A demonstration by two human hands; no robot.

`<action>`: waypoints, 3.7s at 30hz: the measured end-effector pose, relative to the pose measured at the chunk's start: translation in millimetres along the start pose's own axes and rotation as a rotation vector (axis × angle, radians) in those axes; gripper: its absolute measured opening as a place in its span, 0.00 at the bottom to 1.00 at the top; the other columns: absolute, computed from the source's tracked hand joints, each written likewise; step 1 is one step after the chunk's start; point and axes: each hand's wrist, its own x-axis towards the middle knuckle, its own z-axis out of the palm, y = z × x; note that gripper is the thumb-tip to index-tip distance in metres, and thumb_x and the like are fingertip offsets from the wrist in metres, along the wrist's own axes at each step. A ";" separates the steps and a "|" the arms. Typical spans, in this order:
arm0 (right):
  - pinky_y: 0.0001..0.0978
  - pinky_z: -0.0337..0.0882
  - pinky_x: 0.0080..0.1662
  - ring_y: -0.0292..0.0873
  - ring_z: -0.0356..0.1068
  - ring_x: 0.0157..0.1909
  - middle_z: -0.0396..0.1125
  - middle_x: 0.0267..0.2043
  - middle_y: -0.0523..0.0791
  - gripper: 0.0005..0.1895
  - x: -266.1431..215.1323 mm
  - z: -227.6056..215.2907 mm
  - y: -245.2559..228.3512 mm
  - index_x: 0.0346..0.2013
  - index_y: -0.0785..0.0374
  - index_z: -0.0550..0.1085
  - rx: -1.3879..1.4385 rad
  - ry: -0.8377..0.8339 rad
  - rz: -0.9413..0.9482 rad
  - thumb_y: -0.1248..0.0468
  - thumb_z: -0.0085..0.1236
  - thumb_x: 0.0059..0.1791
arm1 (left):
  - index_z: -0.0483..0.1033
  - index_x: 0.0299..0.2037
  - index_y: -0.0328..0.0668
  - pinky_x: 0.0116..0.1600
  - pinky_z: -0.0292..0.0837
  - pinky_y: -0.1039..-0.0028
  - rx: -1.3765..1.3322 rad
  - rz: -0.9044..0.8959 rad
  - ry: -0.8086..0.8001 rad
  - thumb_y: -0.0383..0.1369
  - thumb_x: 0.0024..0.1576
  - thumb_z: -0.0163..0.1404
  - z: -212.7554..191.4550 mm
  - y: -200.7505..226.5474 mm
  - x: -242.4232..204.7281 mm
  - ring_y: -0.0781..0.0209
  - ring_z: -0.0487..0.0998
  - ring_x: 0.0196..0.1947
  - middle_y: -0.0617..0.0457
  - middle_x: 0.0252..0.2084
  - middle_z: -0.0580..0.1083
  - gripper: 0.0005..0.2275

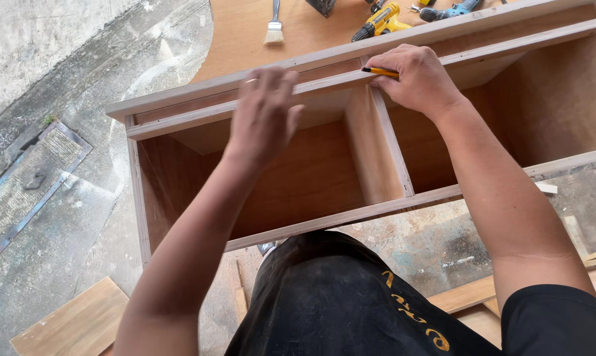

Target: The person uses a jigsaw to cut a wooden strip, then fits the strip into a wooden cabinet frame. They mark the wood with a pencil and use a speed square to draw a straight line for further cutting.

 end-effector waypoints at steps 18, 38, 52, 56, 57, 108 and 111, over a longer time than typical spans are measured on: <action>0.46 0.70 0.61 0.56 0.71 0.58 0.71 0.51 0.61 0.14 -13.5 -38.3 -25.6 0.47 0.73 0.80 0.114 0.359 -0.002 0.66 0.48 0.63 | 0.77 0.41 0.47 0.38 0.71 0.53 -0.118 0.043 -0.058 0.32 0.55 0.59 111.1 4.7 53.9 0.41 0.72 0.36 0.45 0.35 0.71 0.07; 0.24 0.73 0.38 0.36 0.72 0.34 0.75 0.34 0.46 0.02 -45.7 14.8 -75.9 0.40 0.67 0.78 0.368 0.434 0.410 0.72 0.61 0.52 | 0.76 0.40 0.46 0.38 0.71 0.54 -0.137 0.048 -0.033 0.33 0.55 0.59 113.7 3.4 53.0 0.42 0.72 0.36 0.46 0.35 0.71 0.07; 0.34 0.76 0.47 0.45 0.75 0.41 0.76 0.38 0.49 0.06 -41.4 35.8 -69.4 0.38 0.69 0.81 0.108 0.507 0.206 0.76 0.61 0.48 | 0.76 0.40 0.46 0.38 0.71 0.54 -0.127 0.044 -0.028 0.34 0.54 0.59 111.0 6.2 53.9 0.42 0.73 0.36 0.46 0.35 0.72 0.08; 0.35 0.76 0.47 0.47 0.76 0.41 0.76 0.39 0.51 0.06 -44.0 38.1 -67.2 0.40 0.69 0.81 0.093 0.510 0.211 0.76 0.61 0.49 | 0.76 0.39 0.46 0.38 0.72 0.54 -0.138 0.037 -0.011 0.34 0.53 0.59 109.5 8.0 53.7 0.41 0.73 0.36 0.45 0.35 0.72 0.07; 0.36 0.76 0.47 0.47 0.76 0.41 0.76 0.39 0.51 0.06 -44.0 38.3 -67.1 0.40 0.70 0.81 0.078 0.515 0.197 0.76 0.62 0.49 | 0.76 0.38 0.45 0.38 0.72 0.54 -0.152 0.039 0.000 0.33 0.53 0.58 108.0 8.3 53.6 0.41 0.73 0.35 0.45 0.35 0.72 0.07; 0.38 0.76 0.47 0.50 0.76 0.42 0.76 0.40 0.52 0.06 -42.8 37.6 -64.8 0.42 0.71 0.80 0.088 0.495 0.153 0.77 0.62 0.51 | 0.75 0.39 0.46 0.37 0.72 0.55 -0.105 0.062 -0.006 0.34 0.54 0.60 109.8 5.3 51.6 0.41 0.72 0.36 0.45 0.35 0.70 0.08; 0.38 0.75 0.47 0.49 0.75 0.42 0.76 0.40 0.51 0.06 -42.1 36.8 -65.6 0.41 0.71 0.80 0.097 0.490 0.156 0.77 0.61 0.50 | 0.75 0.40 0.46 0.38 0.72 0.54 -0.117 0.057 -0.016 0.35 0.55 0.59 108.4 5.6 51.7 0.41 0.72 0.36 0.45 0.35 0.71 0.08</action>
